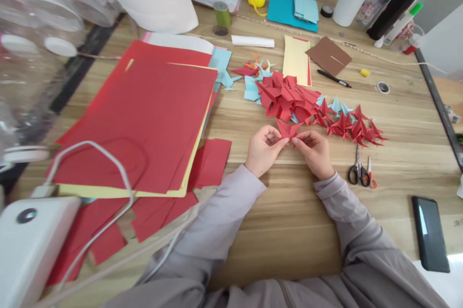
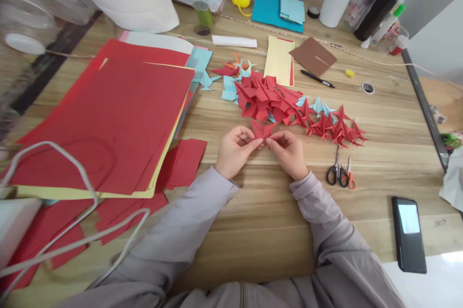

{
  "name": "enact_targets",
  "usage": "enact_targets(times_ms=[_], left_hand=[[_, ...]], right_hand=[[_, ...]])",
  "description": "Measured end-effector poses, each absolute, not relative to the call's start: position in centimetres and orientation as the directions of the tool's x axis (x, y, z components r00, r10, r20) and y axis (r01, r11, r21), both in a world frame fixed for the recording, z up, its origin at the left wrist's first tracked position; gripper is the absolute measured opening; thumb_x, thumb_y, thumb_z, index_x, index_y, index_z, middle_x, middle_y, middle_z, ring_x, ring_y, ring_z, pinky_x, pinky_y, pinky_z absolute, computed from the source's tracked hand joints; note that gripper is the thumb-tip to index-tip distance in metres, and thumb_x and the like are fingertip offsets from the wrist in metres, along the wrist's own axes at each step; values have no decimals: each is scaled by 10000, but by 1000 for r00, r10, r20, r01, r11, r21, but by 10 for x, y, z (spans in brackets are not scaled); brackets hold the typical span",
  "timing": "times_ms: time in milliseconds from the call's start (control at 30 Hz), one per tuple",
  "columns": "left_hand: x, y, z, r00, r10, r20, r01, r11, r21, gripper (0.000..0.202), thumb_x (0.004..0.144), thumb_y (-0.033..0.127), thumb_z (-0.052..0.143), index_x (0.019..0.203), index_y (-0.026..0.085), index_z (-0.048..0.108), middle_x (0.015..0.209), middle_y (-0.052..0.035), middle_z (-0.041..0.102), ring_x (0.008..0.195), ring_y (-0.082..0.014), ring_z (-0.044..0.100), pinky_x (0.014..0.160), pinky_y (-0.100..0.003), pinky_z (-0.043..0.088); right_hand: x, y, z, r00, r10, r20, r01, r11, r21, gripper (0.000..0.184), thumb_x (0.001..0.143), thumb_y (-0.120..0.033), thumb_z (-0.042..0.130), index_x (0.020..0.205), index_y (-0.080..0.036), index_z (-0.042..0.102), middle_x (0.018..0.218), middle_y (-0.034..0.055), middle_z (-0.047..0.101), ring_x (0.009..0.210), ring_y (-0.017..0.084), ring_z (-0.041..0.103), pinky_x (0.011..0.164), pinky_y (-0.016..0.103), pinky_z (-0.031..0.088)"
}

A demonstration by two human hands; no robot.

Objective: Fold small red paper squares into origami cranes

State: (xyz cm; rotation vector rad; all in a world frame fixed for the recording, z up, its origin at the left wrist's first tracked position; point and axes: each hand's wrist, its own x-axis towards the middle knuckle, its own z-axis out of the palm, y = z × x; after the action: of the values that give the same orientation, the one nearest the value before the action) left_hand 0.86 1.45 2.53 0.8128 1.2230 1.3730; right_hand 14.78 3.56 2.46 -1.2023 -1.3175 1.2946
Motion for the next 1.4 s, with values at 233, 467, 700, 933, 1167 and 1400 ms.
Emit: enact_targets(times_ms=[233, 467, 700, 933, 1167, 1400], left_hand=[[8, 17, 24, -104, 979, -173, -366, 124, 923, 387, 586, 282, 801, 662, 176, 436, 533, 24, 617, 523, -138, 647, 534, -228, 494], [9, 16, 25, -93, 977, -192, -387, 142, 911, 395, 561, 270, 812, 689, 175, 451, 546, 41, 615, 545, -135, 655, 548, -234, 511], [9, 17, 24, -92, 981, -168, -381, 121, 917, 376, 591, 247, 790, 693, 179, 434, 548, 52, 601, 511, -109, 630, 538, -219, 504], [7, 18, 24, -29, 994, -110, -465, 84, 881, 342, 695, 291, 732, 830, 190, 435, 632, 23, 661, 592, -146, 683, 600, -259, 546], [7, 17, 22, -43, 999, -20, -334, 4, 942, 275, 716, 322, 719, 907, 171, 591, 832, -23, 691, 704, -136, 680, 642, -255, 547], [8, 17, 24, -113, 981, -155, -360, 106, 927, 275, 694, 383, 729, 816, 138, 703, 688, -46, 707, 644, -149, 669, 671, -295, 552]], right_hand=[[149, 37, 24, -92, 995, -28, -1, -28, -1000, 286, 615, -370, 803, 701, -191, 597, 612, -26, 645, 551, 116, 605, 555, 259, 508], [148, 38, 25, -86, 996, -8, -24, -11, -1000, 309, 590, -389, 819, 702, -197, 604, 602, -30, 647, 542, 119, 614, 544, 260, 515], [148, 37, 25, -99, 995, 17, 4, 17, -1000, 292, 607, -389, 810, 712, -200, 615, 608, -29, 650, 542, 119, 615, 538, 259, 513], [151, 41, 20, -43, 999, 25, -76, 21, -997, 243, 630, -331, 802, 729, -202, 621, 646, -33, 661, 578, 115, 620, 600, 266, 525], [151, 42, 20, -24, 999, 46, -83, 44, -996, 203, 656, -315, 784, 754, -200, 649, 674, -23, 672, 582, 114, 610, 621, 277, 525], [151, 39, 25, -81, 991, 105, 27, 107, -994, 186, 679, -370, 765, 747, -227, 667, 723, -6, 684, 662, 144, 633, 669, 305, 541]])
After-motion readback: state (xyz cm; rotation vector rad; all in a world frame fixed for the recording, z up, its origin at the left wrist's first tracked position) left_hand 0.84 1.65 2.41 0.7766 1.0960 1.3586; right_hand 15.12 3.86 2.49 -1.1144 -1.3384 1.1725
